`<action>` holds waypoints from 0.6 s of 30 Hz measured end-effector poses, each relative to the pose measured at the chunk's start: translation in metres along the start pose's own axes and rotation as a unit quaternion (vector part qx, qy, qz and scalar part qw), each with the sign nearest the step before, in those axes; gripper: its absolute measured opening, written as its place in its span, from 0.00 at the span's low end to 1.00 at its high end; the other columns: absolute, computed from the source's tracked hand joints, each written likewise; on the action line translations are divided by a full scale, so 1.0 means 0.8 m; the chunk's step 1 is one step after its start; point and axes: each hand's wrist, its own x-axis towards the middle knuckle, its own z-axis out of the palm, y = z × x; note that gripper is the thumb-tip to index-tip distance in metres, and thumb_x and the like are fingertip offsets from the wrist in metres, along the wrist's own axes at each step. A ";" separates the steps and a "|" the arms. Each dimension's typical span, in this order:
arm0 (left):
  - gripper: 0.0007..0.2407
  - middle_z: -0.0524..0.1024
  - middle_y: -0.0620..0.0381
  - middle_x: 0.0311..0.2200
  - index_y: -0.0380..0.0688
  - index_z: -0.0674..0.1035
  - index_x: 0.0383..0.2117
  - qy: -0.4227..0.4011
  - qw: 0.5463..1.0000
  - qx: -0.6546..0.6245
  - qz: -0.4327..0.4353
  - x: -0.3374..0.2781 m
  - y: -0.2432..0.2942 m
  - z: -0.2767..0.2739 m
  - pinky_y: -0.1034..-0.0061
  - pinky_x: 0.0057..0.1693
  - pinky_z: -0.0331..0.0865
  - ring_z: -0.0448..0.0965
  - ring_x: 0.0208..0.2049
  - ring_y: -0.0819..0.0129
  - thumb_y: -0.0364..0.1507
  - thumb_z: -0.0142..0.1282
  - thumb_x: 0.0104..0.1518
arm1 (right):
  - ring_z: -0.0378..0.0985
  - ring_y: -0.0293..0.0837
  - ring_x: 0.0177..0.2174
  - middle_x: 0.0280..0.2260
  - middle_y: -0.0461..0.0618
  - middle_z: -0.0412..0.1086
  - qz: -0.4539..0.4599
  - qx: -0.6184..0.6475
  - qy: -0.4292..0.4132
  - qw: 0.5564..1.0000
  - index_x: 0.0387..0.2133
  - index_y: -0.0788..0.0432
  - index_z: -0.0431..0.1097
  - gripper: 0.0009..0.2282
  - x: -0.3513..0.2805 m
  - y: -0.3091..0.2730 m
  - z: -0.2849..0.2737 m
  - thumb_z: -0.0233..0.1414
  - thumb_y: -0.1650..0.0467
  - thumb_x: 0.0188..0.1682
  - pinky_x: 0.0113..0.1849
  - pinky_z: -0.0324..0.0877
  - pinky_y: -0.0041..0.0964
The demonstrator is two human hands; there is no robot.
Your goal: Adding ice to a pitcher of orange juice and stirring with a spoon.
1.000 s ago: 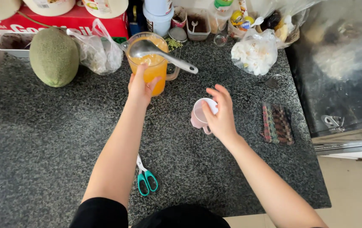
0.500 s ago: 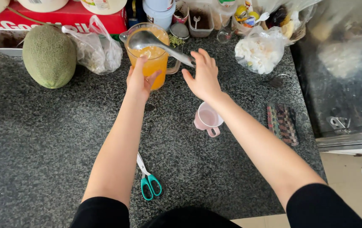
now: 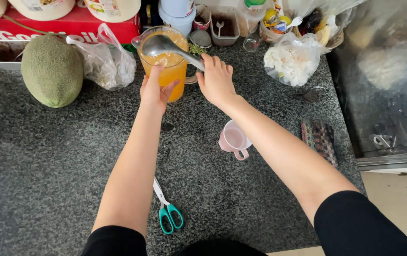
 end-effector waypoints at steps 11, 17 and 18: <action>0.53 0.51 0.23 0.67 0.49 0.36 0.76 0.004 1.000 0.001 -0.007 0.015 -0.006 -0.008 0.71 0.53 0.85 0.86 0.45 0.37 0.36 0.72 0.52 | 0.75 0.63 0.46 0.45 0.55 0.64 0.013 0.149 0.108 0.983 0.57 0.62 0.65 0.15 -0.025 -0.031 -0.016 0.52 0.68 0.60 0.47 0.65 0.52; 0.53 0.58 0.28 0.66 0.51 0.37 0.76 -0.006 1.000 -0.001 -0.007 0.012 -0.007 -0.012 0.68 0.52 0.85 0.85 0.46 0.36 0.38 0.73 0.52 | 0.75 0.74 0.45 0.43 0.64 0.67 0.061 0.258 0.083 0.961 0.56 0.61 0.68 0.15 -0.060 -0.027 0.005 0.51 0.67 0.59 0.46 0.72 0.61; 0.52 0.58 0.29 0.67 0.52 0.36 0.75 -0.022 1.000 0.003 -0.012 0.007 -0.006 -0.013 0.62 0.55 0.84 0.83 0.49 0.34 0.39 0.72 0.54 | 0.74 0.73 0.47 0.42 0.64 0.68 0.064 0.264 0.072 0.960 0.54 0.60 0.69 0.14 -0.068 -0.026 0.007 0.49 0.66 0.60 0.47 0.72 0.60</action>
